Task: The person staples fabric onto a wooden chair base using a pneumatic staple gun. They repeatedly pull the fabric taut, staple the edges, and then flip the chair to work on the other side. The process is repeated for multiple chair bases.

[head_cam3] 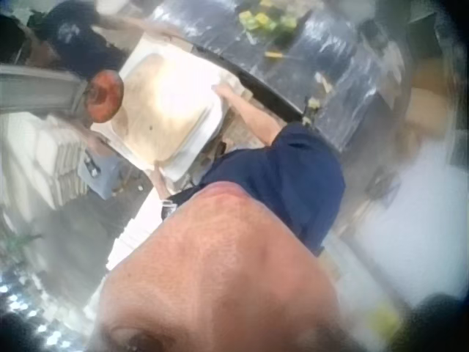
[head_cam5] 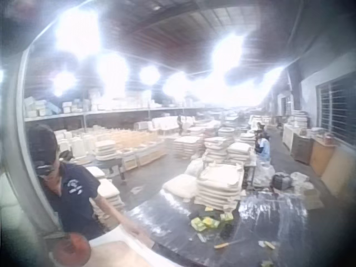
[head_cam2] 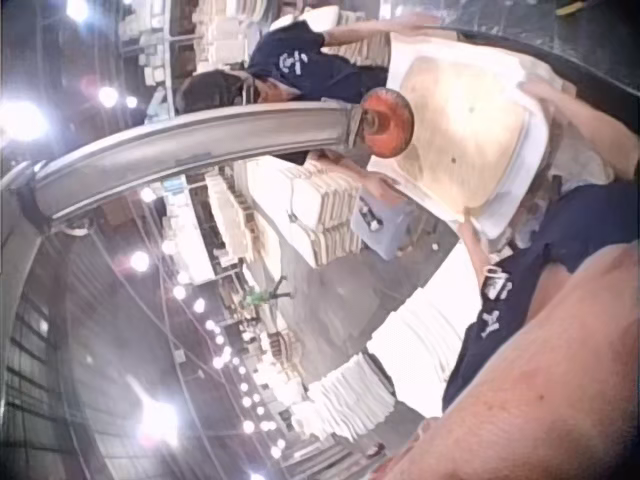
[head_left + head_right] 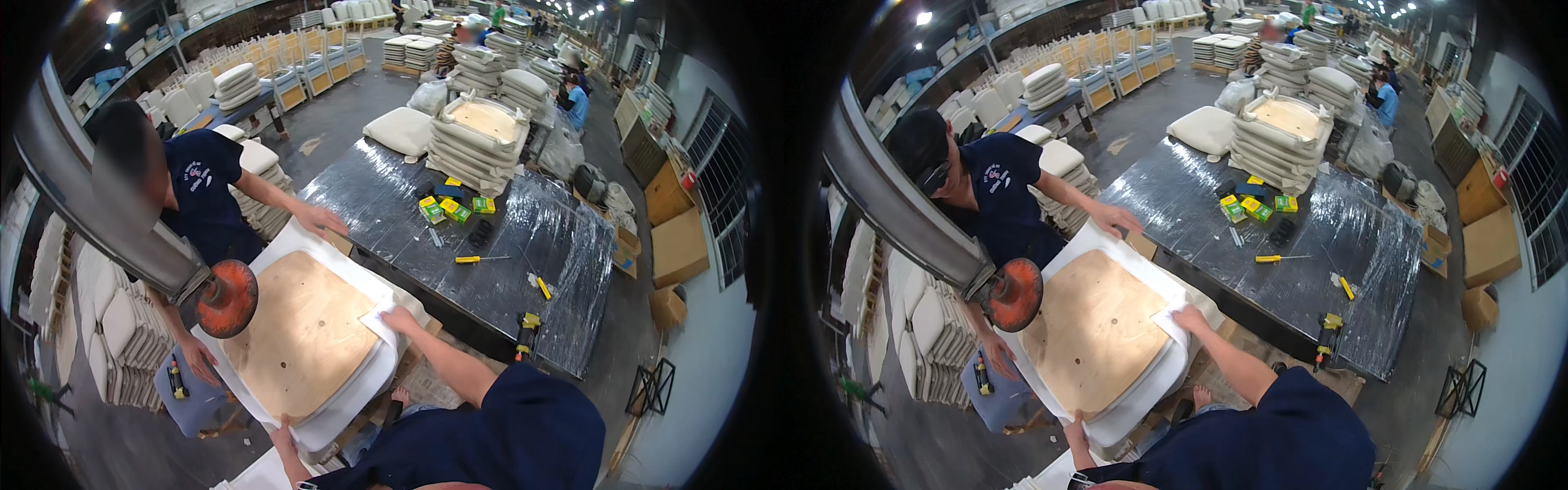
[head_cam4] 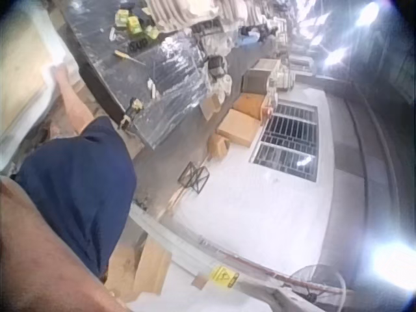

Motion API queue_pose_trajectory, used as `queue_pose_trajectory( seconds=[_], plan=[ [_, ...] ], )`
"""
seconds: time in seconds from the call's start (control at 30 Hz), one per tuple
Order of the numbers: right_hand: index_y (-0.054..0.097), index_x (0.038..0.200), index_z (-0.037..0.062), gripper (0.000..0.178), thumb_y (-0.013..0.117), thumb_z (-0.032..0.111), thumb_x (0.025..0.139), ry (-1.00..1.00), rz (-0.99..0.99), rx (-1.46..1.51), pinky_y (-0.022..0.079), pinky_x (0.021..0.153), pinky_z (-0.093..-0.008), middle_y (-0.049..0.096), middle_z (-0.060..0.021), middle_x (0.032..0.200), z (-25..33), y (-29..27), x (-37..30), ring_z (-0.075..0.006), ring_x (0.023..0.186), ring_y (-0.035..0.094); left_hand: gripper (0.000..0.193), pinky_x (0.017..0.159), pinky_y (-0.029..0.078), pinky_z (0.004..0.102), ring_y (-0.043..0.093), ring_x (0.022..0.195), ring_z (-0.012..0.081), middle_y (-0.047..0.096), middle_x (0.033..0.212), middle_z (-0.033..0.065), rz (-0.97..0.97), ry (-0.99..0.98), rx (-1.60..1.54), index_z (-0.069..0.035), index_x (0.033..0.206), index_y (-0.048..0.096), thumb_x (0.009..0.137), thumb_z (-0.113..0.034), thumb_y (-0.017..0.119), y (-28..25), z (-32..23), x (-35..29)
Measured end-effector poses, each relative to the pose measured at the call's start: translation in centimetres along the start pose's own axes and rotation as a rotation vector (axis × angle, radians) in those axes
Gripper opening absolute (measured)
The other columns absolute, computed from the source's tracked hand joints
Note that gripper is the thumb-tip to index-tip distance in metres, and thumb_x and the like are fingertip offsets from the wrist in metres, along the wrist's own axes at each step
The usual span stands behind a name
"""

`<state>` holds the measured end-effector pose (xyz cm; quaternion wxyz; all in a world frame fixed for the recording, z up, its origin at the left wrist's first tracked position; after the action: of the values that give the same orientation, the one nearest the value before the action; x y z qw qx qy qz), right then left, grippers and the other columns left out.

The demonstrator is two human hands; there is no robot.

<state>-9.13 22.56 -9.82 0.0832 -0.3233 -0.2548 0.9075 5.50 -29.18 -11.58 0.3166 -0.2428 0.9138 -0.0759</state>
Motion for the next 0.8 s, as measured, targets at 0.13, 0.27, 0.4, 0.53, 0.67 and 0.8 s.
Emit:
queue_pose_trajectory(
  seconds=[0.13,0.27,0.4,0.53,0.67,0.8],
  plan=[
    [0.05,0.14,-0.0023,0.071,0.068,0.042,0.087,-0.325,-0.356,-0.398,0.044,0.105,-0.0509,0.053,-0.0284,0.141,5.2,-4.2,-1.9,-0.0428,0.13,0.052,0.084,0.11,0.04,0.0476,0.05,0.13,0.0424,0.048,0.142,0.0338,-0.257,0.353,0.719,0.013,0.142,0.041,0.087,-0.04,0.076,-2.0,-6.8,1.0],
    [0.043,0.146,0.0034,0.077,0.057,0.054,0.09,-0.115,-0.274,-0.058,0.036,0.111,-0.0541,0.048,-0.0252,0.147,9.4,-3.1,3.7,-0.0433,0.135,0.047,0.087,0.113,0.036,0.0492,0.046,0.134,0.0427,0.045,0.144,0.0329,-0.604,0.213,0.38,0.005,0.148,0.036,0.094,-0.059,0.056,-0.7,-8.2,8.2],
    [0.049,0.142,0.0035,0.077,0.047,0.062,0.093,0.052,-0.36,-0.242,0.036,0.109,-0.0589,0.055,-0.0249,0.138,5.9,0.9,5.1,-0.0447,0.128,0.052,0.083,0.107,0.04,0.0519,0.051,0.128,0.044,0.053,0.139,0.0277,-0.538,-0.007,0.625,-0.004,0.148,0.04,0.098,-0.069,0.031,4.9,-6.4,6.1],
    [0.052,0.137,0.0038,0.068,0.046,0.057,0.096,0.003,-0.431,-0.355,0.038,0.105,-0.0574,0.06,-0.0235,0.13,6.3,2.4,3.9,-0.0425,0.123,0.055,0.075,0.103,0.042,0.0546,0.056,0.12,0.0462,0.056,0.134,0.0287,-0.524,0.043,0.599,-0.003,0.146,0.042,0.103,-0.062,0.026,3.8,-4.4,6.6],
    [0.055,0.131,0.0042,0.061,0.048,0.055,0.096,-0.049,-0.503,-0.343,0.04,0.101,-0.0562,0.061,-0.0204,0.125,7.0,2.4,2.7,-0.0387,0.121,0.056,0.075,0.104,0.041,0.0531,0.053,0.123,0.0485,0.055,0.136,0.0312,-0.476,0.088,0.564,0.003,0.145,0.041,0.104,-0.059,0.027,3.2,-3.7,7.9],
    [0.057,0.128,0.0046,0.059,0.051,0.054,0.095,-0.074,-0.538,-0.35,0.04,0.1,-0.054,0.063,-0.0185,0.121,6.6,2.8,2.5,-0.0362,0.118,0.057,0.076,0.103,0.04,0.0523,0.052,0.124,0.0493,0.053,0.136,0.0327,-0.423,0.133,0.506,0.005,0.144,0.04,0.104,-0.058,0.027,2.8,-4.0,7.9]
  ],
)
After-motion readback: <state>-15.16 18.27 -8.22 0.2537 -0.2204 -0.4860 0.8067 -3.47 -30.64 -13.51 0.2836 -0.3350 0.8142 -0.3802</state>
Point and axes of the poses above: each hand's wrist, its own x-axis towards the middle knuckle, its own y-axis out of the palm, z = x × y, the point moved 3 cm from there along x, towards the middle knuckle
